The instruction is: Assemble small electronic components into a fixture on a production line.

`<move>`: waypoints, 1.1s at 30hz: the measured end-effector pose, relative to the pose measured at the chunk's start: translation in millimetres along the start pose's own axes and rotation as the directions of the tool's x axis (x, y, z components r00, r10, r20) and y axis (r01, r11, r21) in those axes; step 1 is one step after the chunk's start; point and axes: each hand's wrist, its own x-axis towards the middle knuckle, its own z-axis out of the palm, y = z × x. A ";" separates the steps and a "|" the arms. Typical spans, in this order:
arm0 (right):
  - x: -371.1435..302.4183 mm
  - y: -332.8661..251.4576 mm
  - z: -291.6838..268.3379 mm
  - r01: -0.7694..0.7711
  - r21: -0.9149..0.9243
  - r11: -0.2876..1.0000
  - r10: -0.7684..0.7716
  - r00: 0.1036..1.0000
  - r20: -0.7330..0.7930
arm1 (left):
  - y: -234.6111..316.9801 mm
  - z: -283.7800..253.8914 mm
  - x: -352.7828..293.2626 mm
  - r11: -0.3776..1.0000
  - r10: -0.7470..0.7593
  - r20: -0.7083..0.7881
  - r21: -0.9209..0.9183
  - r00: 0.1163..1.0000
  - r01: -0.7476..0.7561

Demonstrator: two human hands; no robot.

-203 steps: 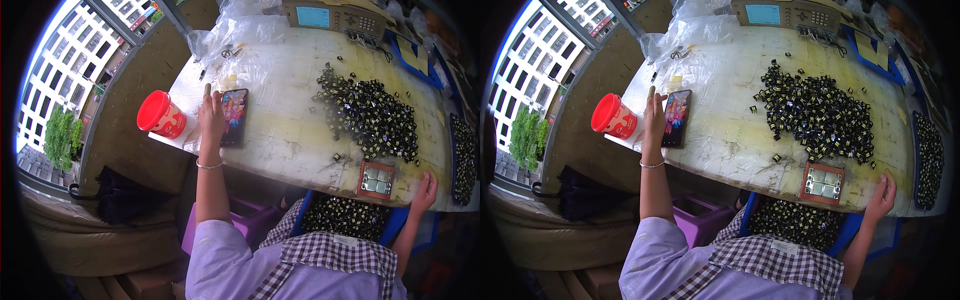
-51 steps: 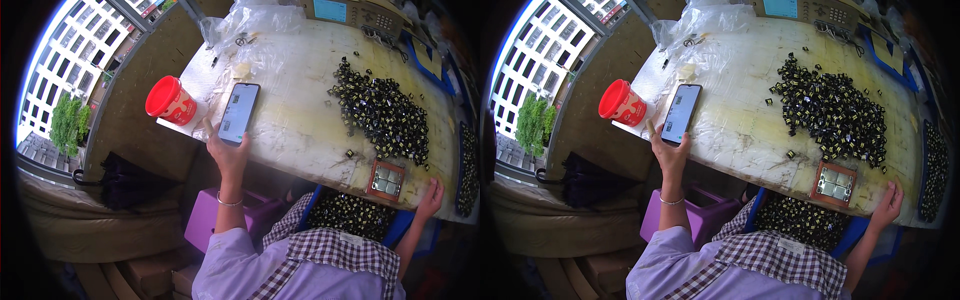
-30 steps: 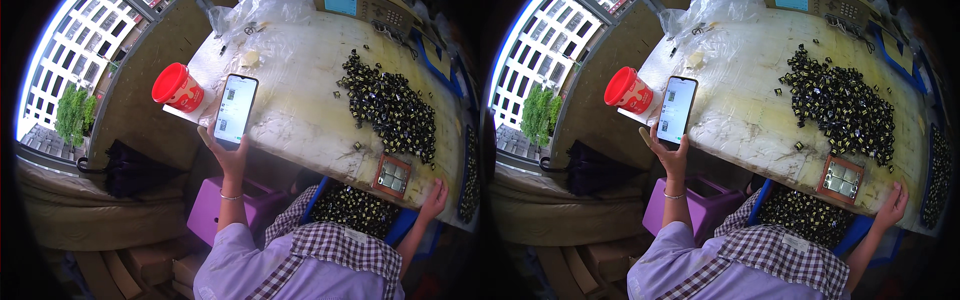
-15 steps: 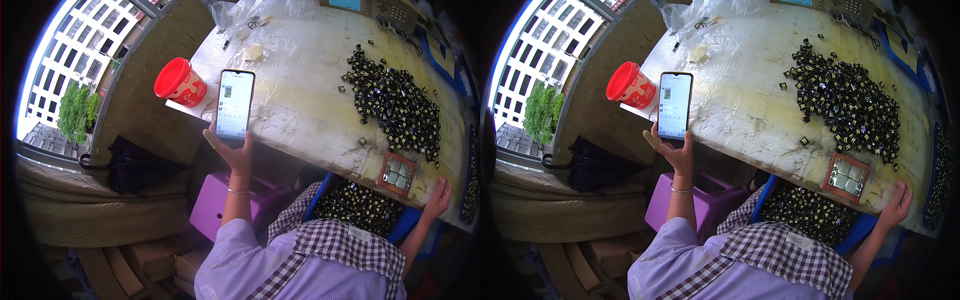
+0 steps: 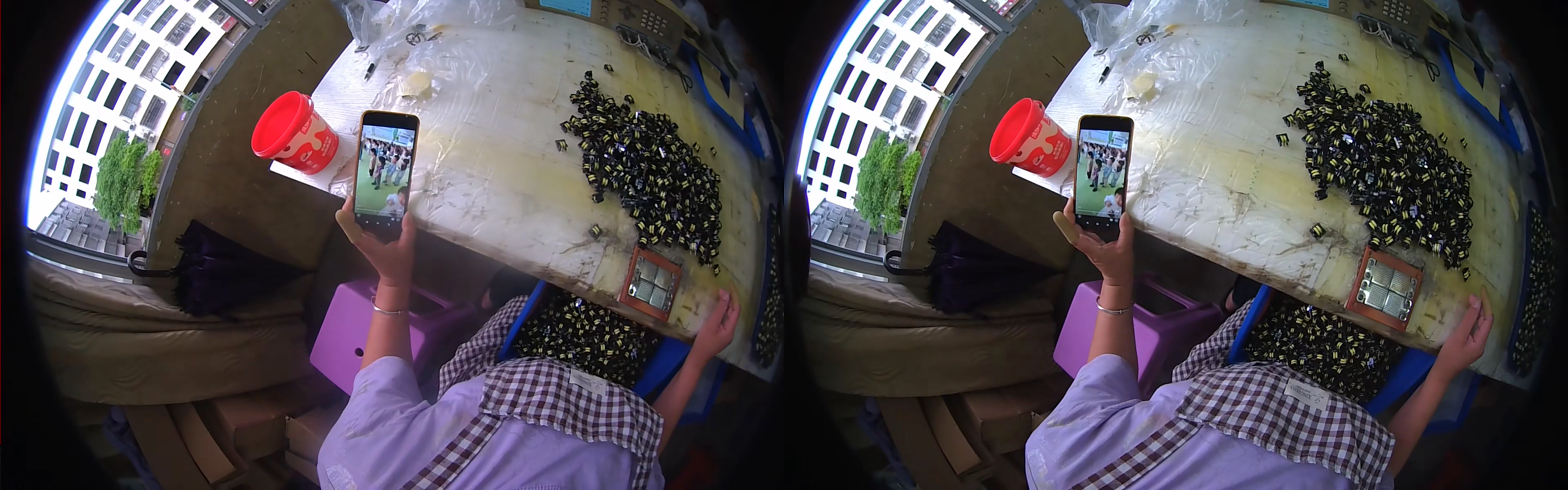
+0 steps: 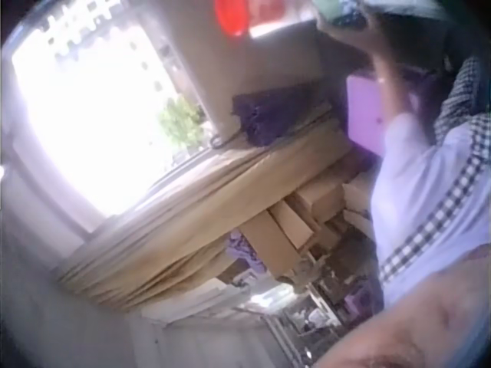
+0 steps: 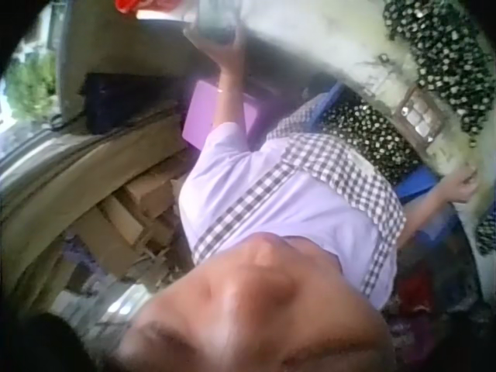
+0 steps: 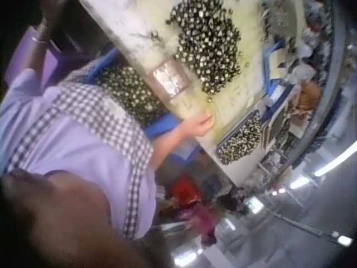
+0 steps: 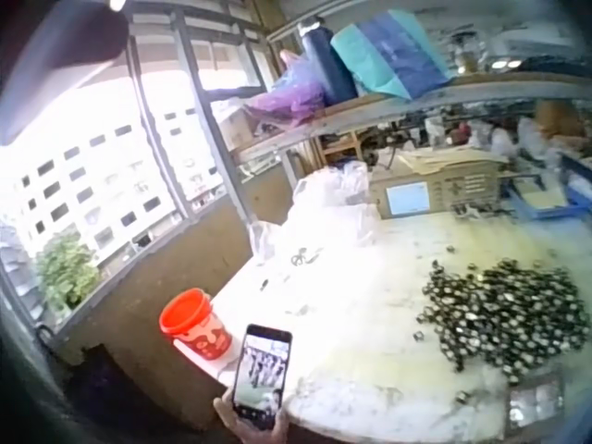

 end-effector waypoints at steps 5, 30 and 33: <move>-0.1 2.0 0.2 -0.005 0.004 1.000 0.005 1.000 -0.016 | -1.8 0.2 -1.2 1.000 -0.008 -0.014 -0.022 1.000 0.008; 1.3 4.3 -2.2 -0.020 -0.053 0.998 0.019 1.000 -0.018 | 9.8 0.1 6.6 0.997 -0.067 -0.028 0.024 0.997 0.068; 1.3 3.2 -1.3 -0.018 -0.031 0.999 0.017 1.000 -0.017 | 8.6 0.8 5.7 0.997 -0.072 -0.036 0.016 0.997 0.072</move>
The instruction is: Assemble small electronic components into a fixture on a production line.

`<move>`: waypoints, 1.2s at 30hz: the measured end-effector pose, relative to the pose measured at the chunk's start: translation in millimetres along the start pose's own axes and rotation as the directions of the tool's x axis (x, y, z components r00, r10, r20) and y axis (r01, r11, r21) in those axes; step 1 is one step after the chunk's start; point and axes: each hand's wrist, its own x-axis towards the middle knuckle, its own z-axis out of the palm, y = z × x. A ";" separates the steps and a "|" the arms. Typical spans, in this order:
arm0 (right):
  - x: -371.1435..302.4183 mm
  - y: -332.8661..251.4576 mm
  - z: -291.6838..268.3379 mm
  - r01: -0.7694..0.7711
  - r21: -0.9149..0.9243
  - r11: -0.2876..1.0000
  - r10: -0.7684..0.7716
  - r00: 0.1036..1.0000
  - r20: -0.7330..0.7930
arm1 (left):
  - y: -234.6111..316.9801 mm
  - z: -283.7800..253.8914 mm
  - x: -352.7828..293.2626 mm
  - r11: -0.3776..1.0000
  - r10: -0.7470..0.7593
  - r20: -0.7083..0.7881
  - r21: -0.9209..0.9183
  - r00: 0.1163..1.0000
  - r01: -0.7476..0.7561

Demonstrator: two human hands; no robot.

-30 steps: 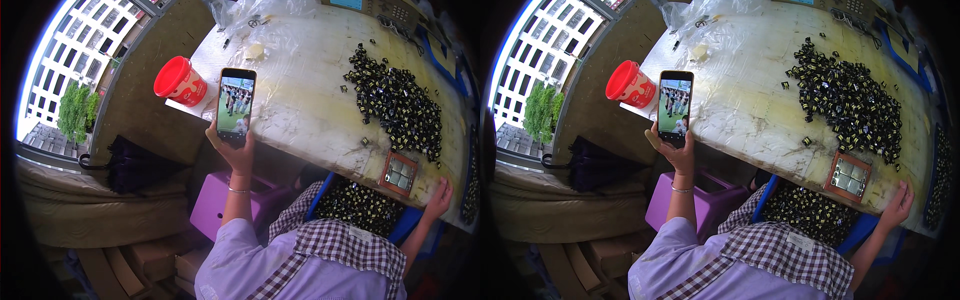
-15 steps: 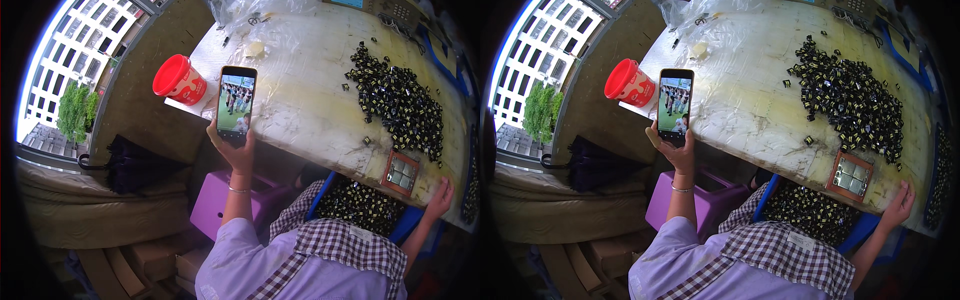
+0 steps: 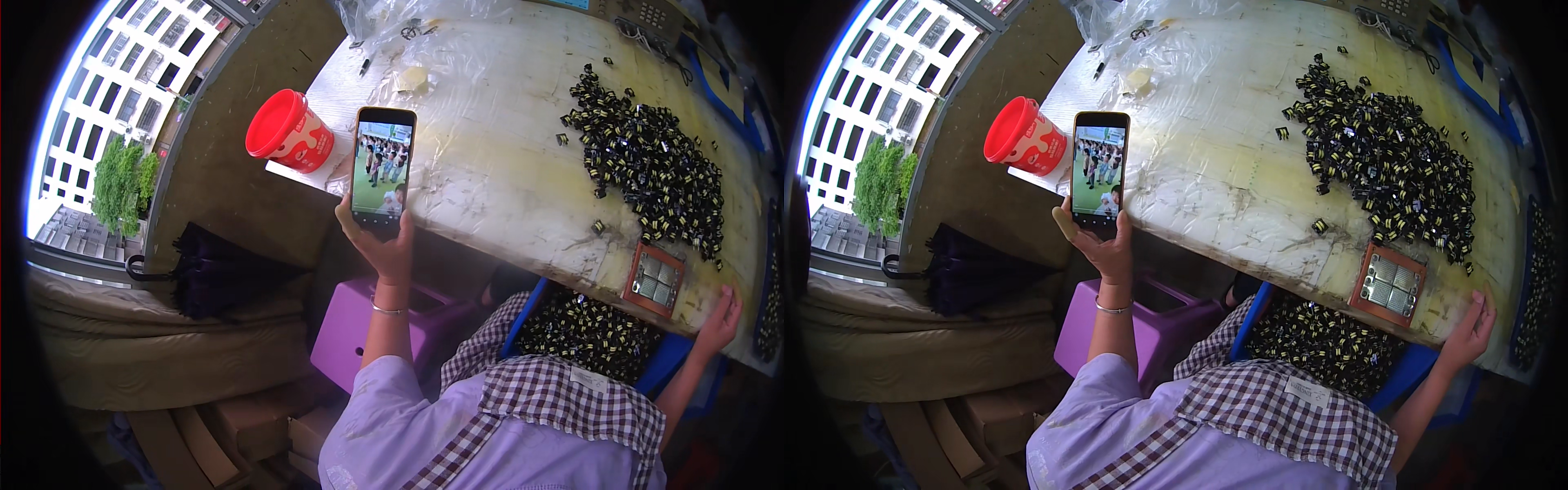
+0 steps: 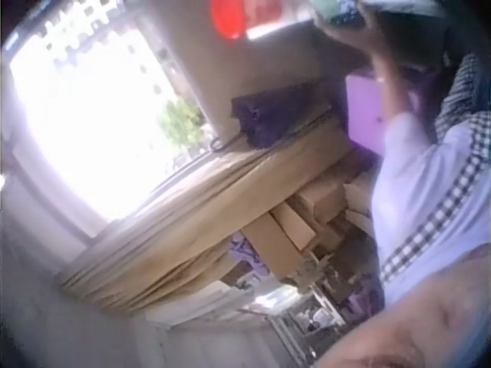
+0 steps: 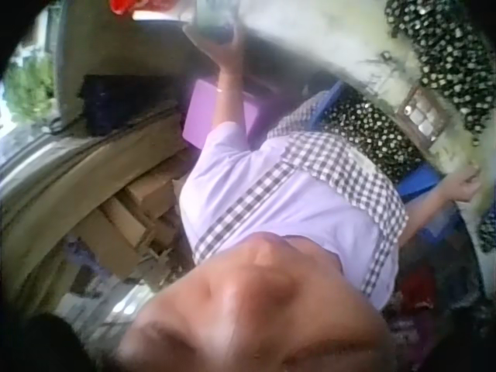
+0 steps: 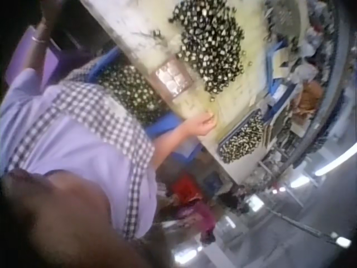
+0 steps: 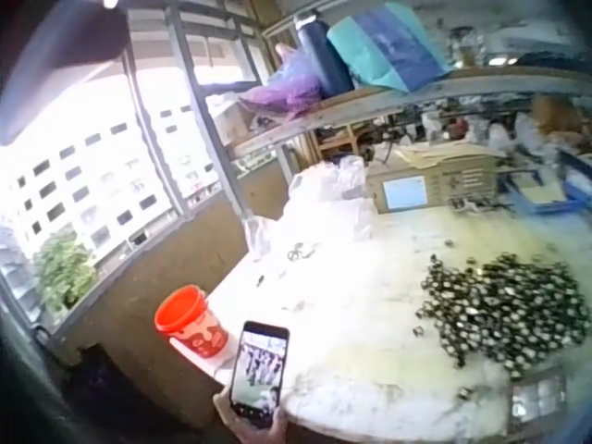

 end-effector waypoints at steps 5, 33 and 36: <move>0.2 2.2 -0.8 -0.001 0.014 1.000 0.001 1.000 0.002 | -5.9 -0.6 -4.0 1.000 -0.001 0.025 -0.009 1.000 0.001; 0.3 -3.4 0.5 0.009 -0.012 1.000 -0.009 1.000 0.009 | -9.4 -1.9 -9.2 0.997 0.064 0.053 0.036 0.997 -0.066; 0.1 -3.2 0.6 0.015 -0.013 1.000 -0.015 1.000 0.003 | -9.6 -1.2 -9.7 0.996 0.071 0.052 0.055 0.996 -0.074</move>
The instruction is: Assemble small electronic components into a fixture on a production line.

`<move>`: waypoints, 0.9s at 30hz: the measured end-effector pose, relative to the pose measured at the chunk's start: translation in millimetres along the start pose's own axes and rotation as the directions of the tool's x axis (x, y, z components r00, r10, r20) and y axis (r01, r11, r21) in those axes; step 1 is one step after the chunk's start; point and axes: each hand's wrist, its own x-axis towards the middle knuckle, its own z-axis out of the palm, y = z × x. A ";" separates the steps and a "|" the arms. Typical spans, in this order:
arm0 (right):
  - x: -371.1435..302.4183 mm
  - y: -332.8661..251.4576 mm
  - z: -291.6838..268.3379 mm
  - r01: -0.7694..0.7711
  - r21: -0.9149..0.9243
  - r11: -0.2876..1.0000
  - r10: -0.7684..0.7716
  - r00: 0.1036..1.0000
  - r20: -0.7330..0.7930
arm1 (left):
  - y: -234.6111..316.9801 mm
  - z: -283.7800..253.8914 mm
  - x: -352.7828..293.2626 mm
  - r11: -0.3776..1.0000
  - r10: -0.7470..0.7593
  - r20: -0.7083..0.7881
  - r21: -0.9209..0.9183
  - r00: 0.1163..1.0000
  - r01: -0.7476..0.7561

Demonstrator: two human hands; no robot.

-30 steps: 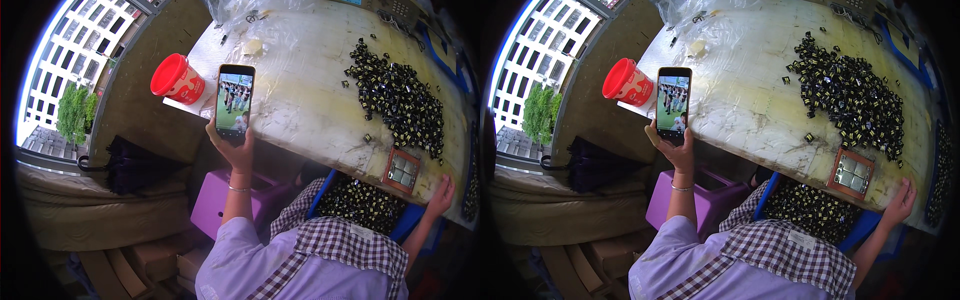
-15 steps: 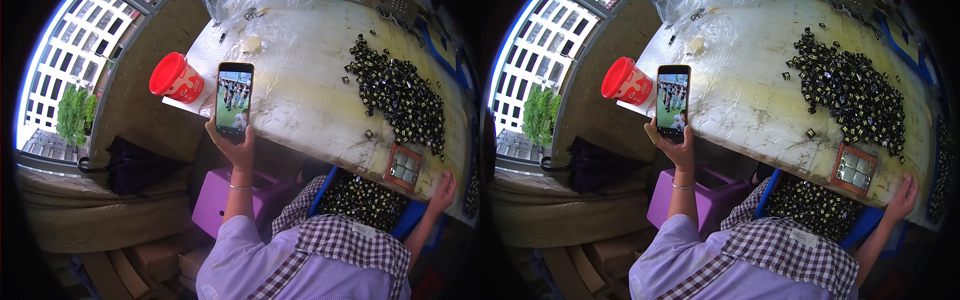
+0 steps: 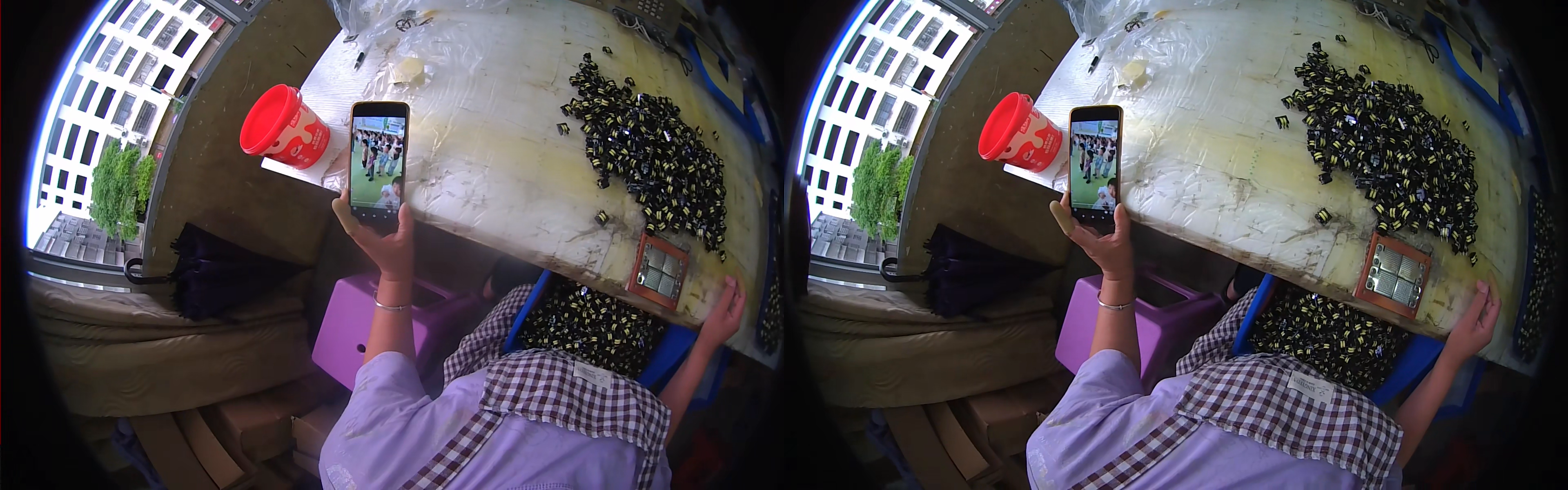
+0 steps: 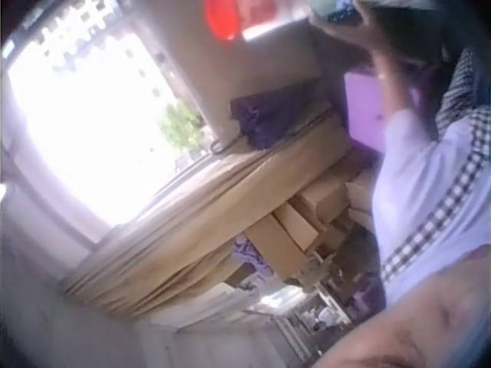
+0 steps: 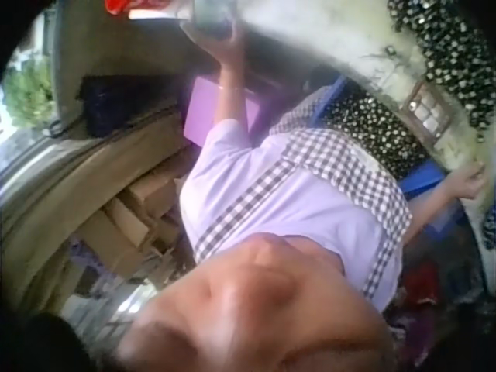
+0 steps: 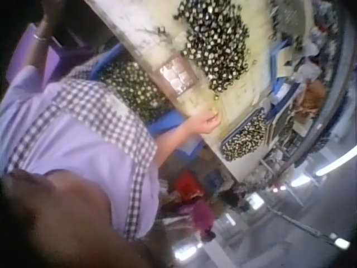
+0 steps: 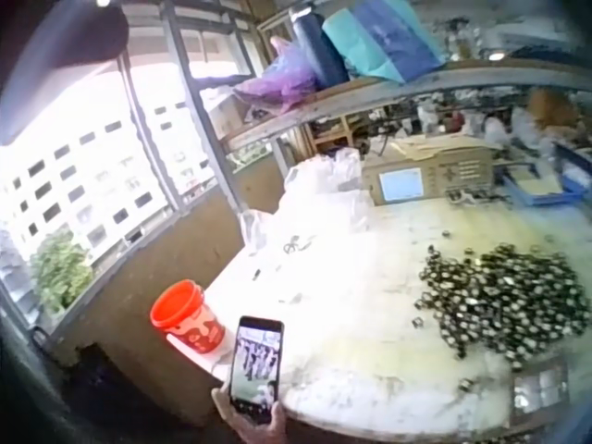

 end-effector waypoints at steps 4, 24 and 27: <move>0.5 2.4 -0.9 0.010 -0.011 1.000 -0.010 1.000 -0.004 | -0.5 0.6 1.6 1.000 0.023 0.000 -0.013 1.000 -0.023; 0.4 2.0 -1.1 -0.003 -0.020 1.000 0.003 1.000 -0.003 | -1.1 2.3 -1.9 1.000 -0.025 -0.008 -0.010 1.000 0.025; 0.3 1.9 -0.7 -0.003 -0.028 1.000 0.003 1.000 -0.010 | -1.5 2.8 -1.7 0.999 -0.028 -0.011 -0.036 1.000 0.027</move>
